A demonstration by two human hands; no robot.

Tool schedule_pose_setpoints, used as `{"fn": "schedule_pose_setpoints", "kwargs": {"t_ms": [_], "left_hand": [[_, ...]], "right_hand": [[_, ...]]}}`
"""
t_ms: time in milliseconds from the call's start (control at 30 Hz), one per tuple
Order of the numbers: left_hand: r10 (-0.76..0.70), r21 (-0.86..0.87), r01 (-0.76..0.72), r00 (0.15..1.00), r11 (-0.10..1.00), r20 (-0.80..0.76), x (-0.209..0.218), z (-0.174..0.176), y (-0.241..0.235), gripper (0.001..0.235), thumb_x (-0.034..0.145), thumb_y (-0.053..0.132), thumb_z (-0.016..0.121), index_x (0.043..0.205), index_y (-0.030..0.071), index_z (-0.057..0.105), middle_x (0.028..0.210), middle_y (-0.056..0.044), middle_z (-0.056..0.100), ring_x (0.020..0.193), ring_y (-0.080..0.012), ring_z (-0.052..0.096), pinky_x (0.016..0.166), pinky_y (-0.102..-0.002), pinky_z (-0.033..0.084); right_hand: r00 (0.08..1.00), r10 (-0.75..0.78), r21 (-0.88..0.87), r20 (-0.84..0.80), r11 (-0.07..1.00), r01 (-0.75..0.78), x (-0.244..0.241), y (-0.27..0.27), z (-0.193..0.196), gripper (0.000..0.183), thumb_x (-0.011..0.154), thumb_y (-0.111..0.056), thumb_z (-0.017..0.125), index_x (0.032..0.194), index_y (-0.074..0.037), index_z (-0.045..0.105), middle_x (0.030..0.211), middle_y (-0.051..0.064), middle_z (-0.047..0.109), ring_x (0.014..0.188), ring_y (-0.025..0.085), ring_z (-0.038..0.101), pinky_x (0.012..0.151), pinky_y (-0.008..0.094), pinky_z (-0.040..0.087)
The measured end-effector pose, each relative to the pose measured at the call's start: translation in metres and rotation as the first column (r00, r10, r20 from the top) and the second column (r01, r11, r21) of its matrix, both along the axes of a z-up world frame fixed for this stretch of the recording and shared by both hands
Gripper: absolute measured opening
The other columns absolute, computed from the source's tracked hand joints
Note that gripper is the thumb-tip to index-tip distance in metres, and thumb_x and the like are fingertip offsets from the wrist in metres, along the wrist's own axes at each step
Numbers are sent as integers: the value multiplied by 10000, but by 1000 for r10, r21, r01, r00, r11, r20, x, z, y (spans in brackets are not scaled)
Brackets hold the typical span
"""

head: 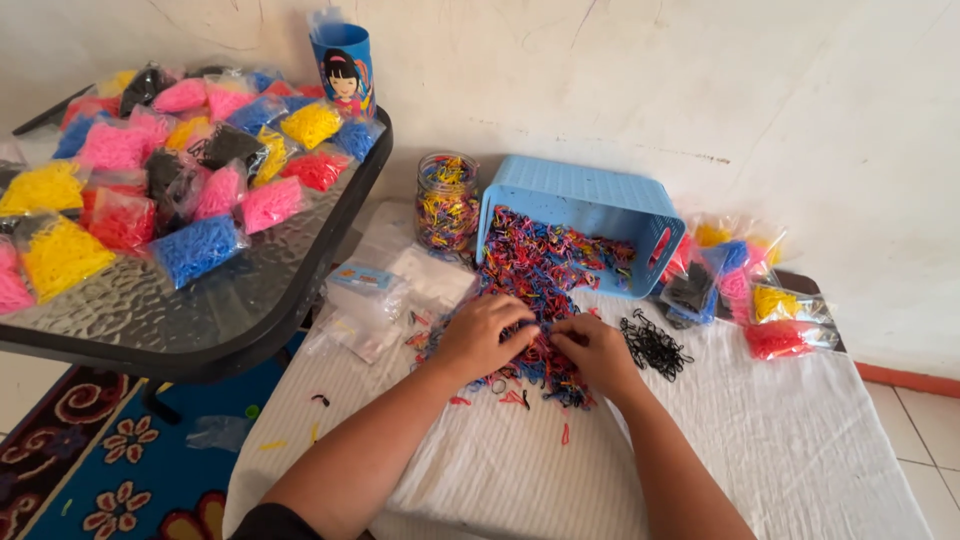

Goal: The person sits on the floor and sorts a large pile of mixed-color rubber bands on a white cloth-covered table. They pick up individual bands from the pile and place them into a separate pile of black rubber bands to their right.

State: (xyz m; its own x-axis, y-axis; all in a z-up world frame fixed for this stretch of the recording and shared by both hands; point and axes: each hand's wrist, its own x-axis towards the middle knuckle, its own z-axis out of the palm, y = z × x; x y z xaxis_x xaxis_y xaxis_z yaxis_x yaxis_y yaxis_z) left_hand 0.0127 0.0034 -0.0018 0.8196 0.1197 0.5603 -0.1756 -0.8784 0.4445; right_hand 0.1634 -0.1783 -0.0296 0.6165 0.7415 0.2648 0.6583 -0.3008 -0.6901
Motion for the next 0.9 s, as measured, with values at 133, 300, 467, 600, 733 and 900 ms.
{"fn": "schedule_pose_setpoints", "kwargs": {"t_ms": [133, 300, 467, 600, 733, 900], "left_hand": [[14, -31, -12, 998, 999, 66, -1, 2, -3, 186, 1005, 242, 592, 1069, 146, 737, 1130, -81, 710, 1064, -322, 691, 881, -413, 566], [102, -6, -102, 993, 995, 62, 13, -27, 4, 100, 978, 213, 657, 969, 180, 752, 1051, 5, 728, 1008, -225, 714, 853, -344, 575], [120, -132, -122, 992, 984, -21, 9, -5, -5, 130, 989, 200, 641, 961, 156, 761, 988, -23, 744, 941, -231, 724, 807, -349, 588], [101, -245, -146, 977, 958, -185, 15, 10, -10, 206, 992, 218, 615, 1000, 91, 777, 924, -95, 753, 854, -278, 731, 753, -382, 592], [149, -201, -180, 976, 963, -160, 22, 28, -11, 187, 971, 219, 631, 966, 120, 789, 878, -76, 756, 808, -279, 730, 728, -376, 598], [152, -370, -229, 962, 900, -226, 24, 26, -11, 206, 974, 236, 615, 1020, 138, 791, 945, -66, 784, 896, -275, 738, 866, -394, 580]], "right_hand": [[991, -35, 28, -127, 999, 38, 0, -3, 3, 172, 862, -252, 787, 1020, -195, 827, 967, 43, 783, 954, 276, 742, 854, 394, 565], [993, -31, 9, -110, 999, 33, 0, 1, 4, 201, 860, -251, 790, 1048, -187, 824, 965, 72, 795, 958, 297, 743, 852, 413, 575], [997, -11, 55, -80, 998, 15, 0, 1, 3, 149, 894, -230, 760, 1011, -174, 835, 949, 58, 791, 920, 296, 744, 813, 391, 583], [1000, 22, 105, 21, 994, -24, 1, 2, 1, 155, 842, -121, 770, 980, -158, 830, 926, 66, 776, 898, 290, 739, 788, 359, 604], [988, 33, 103, 149, 993, -49, 3, 3, 0, 121, 833, -200, 790, 948, -185, 821, 923, 61, 759, 915, 293, 729, 790, 394, 603], [967, 38, 127, 254, 989, -73, 2, 2, -1, 111, 800, -234, 817, 908, -260, 818, 882, -25, 733, 878, 205, 713, 772, 335, 587]]}}
